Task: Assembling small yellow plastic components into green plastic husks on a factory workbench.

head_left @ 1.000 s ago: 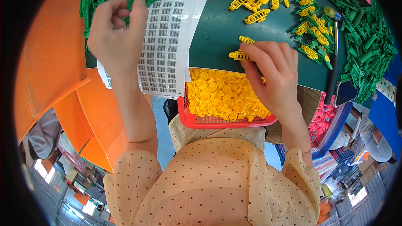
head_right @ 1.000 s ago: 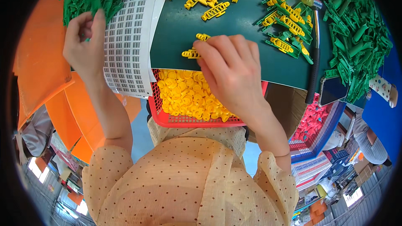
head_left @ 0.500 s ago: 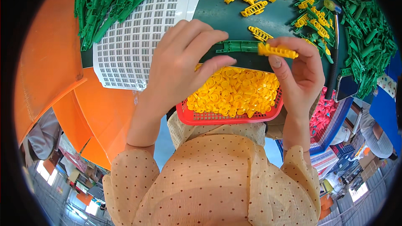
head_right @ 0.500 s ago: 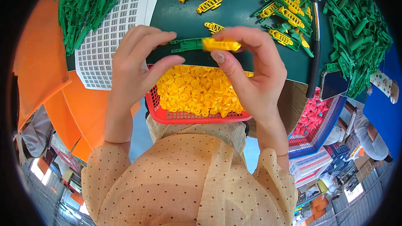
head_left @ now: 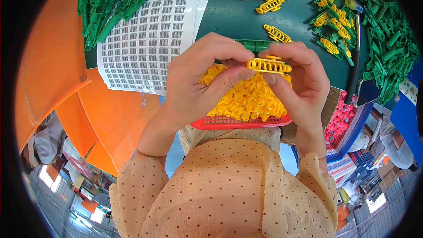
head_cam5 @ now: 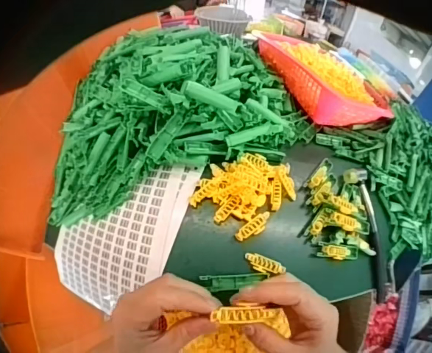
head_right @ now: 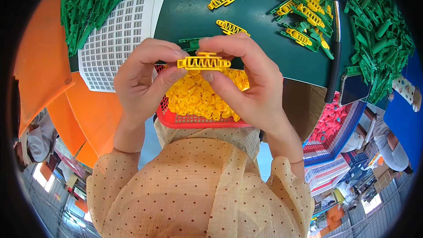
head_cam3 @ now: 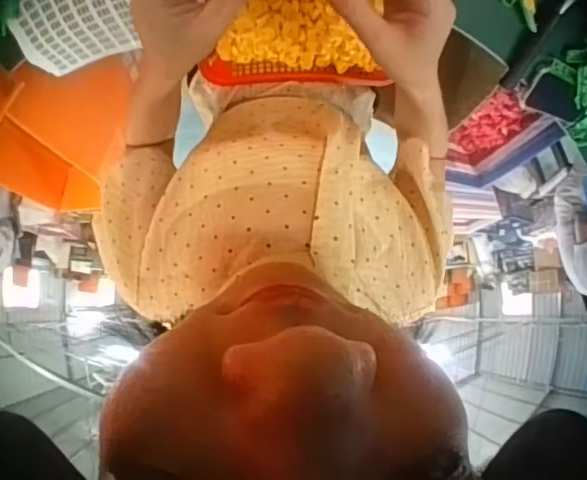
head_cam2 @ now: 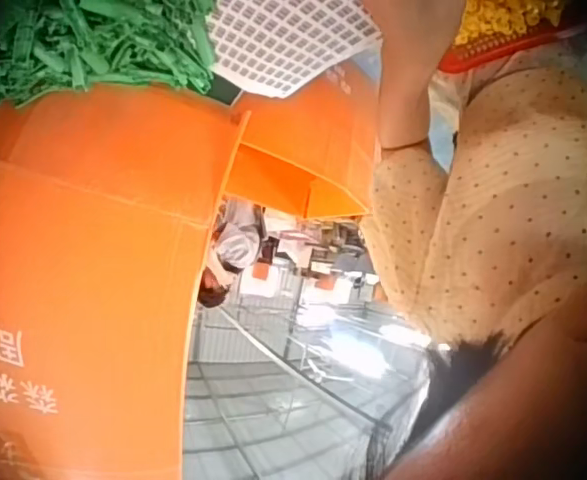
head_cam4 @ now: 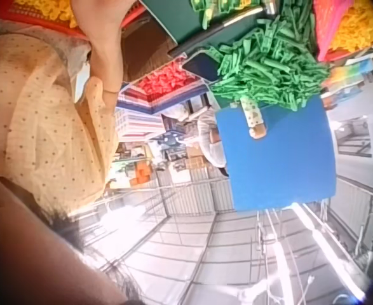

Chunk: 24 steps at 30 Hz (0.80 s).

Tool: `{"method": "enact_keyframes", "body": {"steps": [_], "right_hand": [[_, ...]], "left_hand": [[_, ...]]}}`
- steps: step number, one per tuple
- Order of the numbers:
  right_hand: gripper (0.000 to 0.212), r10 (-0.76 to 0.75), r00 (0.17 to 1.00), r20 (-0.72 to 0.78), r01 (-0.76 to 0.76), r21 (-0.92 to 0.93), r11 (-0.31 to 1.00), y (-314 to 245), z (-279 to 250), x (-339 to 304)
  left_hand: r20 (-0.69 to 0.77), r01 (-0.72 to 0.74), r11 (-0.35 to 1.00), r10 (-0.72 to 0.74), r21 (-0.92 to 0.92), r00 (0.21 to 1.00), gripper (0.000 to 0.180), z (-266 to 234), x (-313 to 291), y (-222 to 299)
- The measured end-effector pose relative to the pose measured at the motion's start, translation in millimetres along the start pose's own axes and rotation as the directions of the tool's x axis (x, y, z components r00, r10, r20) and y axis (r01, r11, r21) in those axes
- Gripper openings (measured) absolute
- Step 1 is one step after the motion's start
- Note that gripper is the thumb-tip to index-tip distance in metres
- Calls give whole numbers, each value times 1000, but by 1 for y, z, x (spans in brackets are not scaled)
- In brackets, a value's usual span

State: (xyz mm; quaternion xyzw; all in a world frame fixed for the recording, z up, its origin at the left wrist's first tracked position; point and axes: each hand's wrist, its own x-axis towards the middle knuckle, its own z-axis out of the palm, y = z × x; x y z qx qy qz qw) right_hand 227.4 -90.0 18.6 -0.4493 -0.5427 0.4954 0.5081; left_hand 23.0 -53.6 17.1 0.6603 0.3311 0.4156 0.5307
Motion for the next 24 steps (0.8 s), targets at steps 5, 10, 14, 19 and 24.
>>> {"method": "enact_keyframes", "body": {"steps": [5, 10, 14, 19, 24], "right_hand": [[27, 15, 1000, -17, -15, -5, 1000, -6, 2, 0], [24, 146, 987, 73, -145, -20, 989, -7, -9, -3], [24, -2, 999, 49, 10, -167, 986, -6, -1, 1], [26, -92, 993, 73, 108, -261, 959, -6, 0, 2], [27, -140, 985, 103, 165, -297, 940, -9, 3, 2]], "left_hand": [[6, -148, 977, 149, 151, 989, 22, -5, -1, -4], [50, -233, 939, 228, 252, 972, 26, -3, -5, -5], [10, -35, 992, 34, 120, 999, 29, -4, -9, -4], [-141, -124, 990, 133, 70, 981, 29, 3, -9, -14], [-6, -218, 944, 227, 247, 974, 33, -1, -12, -12]]}}
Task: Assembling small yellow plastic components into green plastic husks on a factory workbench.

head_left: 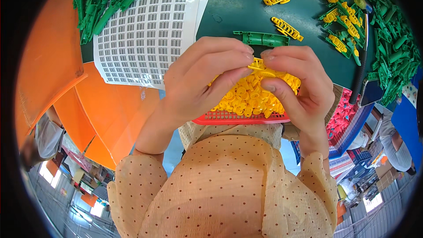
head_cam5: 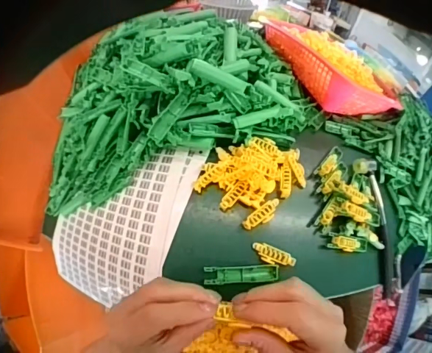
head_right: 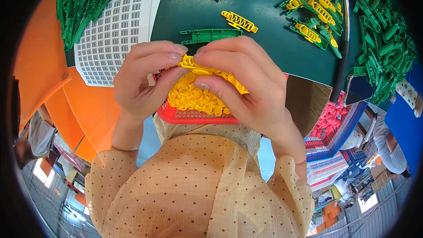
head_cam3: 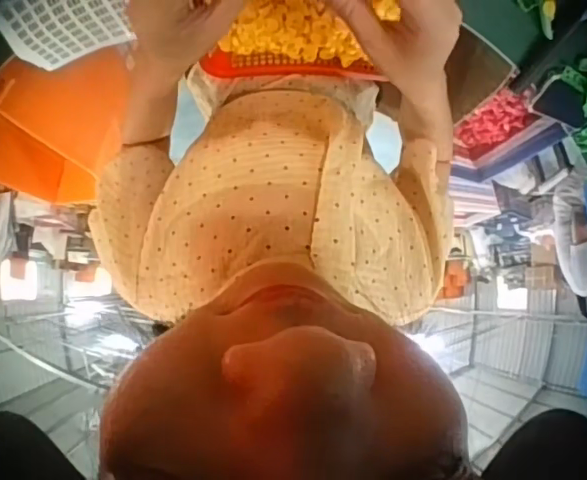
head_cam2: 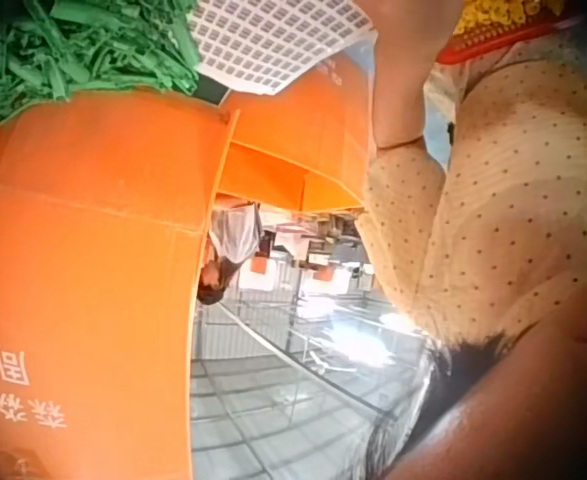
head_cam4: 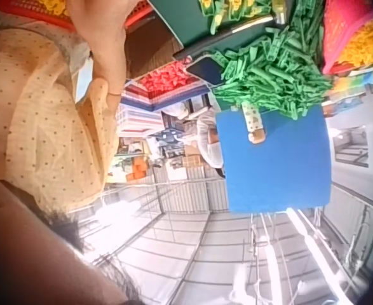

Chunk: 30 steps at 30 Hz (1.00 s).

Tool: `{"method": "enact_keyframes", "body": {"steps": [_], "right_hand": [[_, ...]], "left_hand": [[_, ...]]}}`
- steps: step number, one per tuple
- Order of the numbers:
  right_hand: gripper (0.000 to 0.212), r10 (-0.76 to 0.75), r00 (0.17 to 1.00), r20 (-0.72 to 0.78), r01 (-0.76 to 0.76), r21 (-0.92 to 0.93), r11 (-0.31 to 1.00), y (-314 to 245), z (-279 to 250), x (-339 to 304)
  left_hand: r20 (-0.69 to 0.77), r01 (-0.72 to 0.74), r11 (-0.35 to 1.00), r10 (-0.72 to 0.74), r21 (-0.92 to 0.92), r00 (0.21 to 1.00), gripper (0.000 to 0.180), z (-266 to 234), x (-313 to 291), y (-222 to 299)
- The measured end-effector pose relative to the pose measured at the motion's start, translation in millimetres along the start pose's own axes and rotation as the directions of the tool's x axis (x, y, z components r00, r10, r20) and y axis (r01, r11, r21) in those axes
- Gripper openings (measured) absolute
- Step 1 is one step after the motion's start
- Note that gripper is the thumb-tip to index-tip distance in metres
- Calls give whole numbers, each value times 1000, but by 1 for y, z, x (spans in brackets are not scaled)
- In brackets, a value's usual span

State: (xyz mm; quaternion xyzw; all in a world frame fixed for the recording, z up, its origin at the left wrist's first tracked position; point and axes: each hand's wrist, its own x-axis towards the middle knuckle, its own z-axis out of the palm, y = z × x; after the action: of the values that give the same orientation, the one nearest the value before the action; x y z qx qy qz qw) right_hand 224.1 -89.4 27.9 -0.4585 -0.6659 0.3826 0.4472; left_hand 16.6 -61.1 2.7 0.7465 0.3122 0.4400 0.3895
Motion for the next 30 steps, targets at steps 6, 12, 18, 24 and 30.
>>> {"method": "enact_keyframes", "body": {"steps": [6, 12, 18, 24, 30], "right_hand": [[31, -108, 993, -35, 89, -356, 930, 11, 1, 4], [28, -182, 982, 50, 180, -533, 826, 21, -2, 17], [27, -151, 985, 85, 172, -571, 803, 25, -1, 16], [27, -151, 982, 111, 187, -587, 787, 24, -2, 17], [26, -136, 985, 103, 171, -602, 780, 19, 0, 19]], "left_hand": [[-28, -45, 988, 50, 147, 998, 40, 0, 2, -6], [-49, 108, 940, -98, 324, 994, 37, 9, 12, -12], [-36, 100, 955, -94, 280, 995, 32, 10, 11, -18], [-57, 70, 962, -56, 266, 997, 31, 13, 13, -20], [-23, -39, 953, 48, 299, 999, 32, 13, 14, -23]]}}
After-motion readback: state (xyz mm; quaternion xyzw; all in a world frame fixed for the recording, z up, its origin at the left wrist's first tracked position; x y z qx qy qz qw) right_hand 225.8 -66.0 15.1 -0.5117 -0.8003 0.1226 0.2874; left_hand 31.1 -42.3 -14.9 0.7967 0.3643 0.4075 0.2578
